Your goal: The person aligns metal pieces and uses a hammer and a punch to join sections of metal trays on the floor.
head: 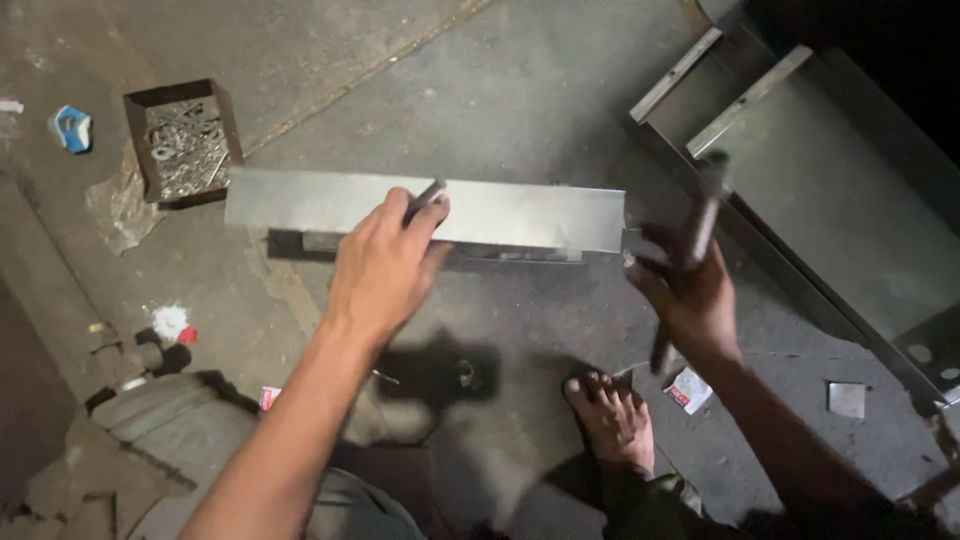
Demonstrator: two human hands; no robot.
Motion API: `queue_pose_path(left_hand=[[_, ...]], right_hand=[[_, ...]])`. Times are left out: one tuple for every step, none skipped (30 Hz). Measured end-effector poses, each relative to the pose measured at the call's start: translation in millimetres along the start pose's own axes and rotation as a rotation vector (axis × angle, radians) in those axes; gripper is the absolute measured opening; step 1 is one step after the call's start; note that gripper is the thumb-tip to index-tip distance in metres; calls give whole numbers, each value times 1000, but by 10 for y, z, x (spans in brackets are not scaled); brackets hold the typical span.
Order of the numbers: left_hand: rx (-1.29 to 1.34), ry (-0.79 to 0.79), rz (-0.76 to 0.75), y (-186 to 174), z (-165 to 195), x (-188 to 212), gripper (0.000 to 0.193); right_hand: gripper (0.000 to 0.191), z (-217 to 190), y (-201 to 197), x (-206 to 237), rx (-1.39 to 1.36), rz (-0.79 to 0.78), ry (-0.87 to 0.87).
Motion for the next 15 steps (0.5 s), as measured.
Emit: queue_pose_path(left_hand=[[17,-41,-17,-34,90,3,42],[36,-78,-30,-51,182,-6,45],[103,-223,-98,18,230,66,41],[170,-371,-168,130,309,204,37],[301,-634,-274,320,308,404,43],[432,-889,-383,535,343,653,51],[492,-915,-325,652,400,678,47],[535,-874,-223,741,434,641,44],[562,-794,-104,809,461,562,41],[573,-757,-2,861,445,510,38],[584,-716,93,894,410,437,37],[591,-692,167,918,382,376,36],[637,-693,213,960,347,308,34],[631,-690,215,982,343,235,36],[627,-690,215,997,348,169,39]], right_hand=[[56,-52,65,-90,74,4,5],[54,-95,120,-162,149,13,7],[53,-122,161,-208,223,21,14],[50,-126,187,-235,251,31,35],[46,-119,206,-244,277,42,57],[43,-112,205,-240,300,56,75],[44,-125,216,-234,287,62,57],[45,-130,215,-222,276,62,45],[45,-144,214,-212,263,64,34],[45,-173,219,-208,241,47,0],[45,-193,222,-205,216,29,-34],[44,-204,212,-209,191,17,-67],[44,-188,179,-209,188,22,-52],[44,-176,139,-211,185,27,-34],[44,-143,96,-198,185,30,-12]])
Point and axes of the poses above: each hand's wrist, its own x-axis away from the middle knuckle, its own y-axis out of the palm, z = x × y, the point moved 8 cm from there along -x, towards the middle knuckle, and after that the axes turned 15 degrees about x, right-handed, at the moved point
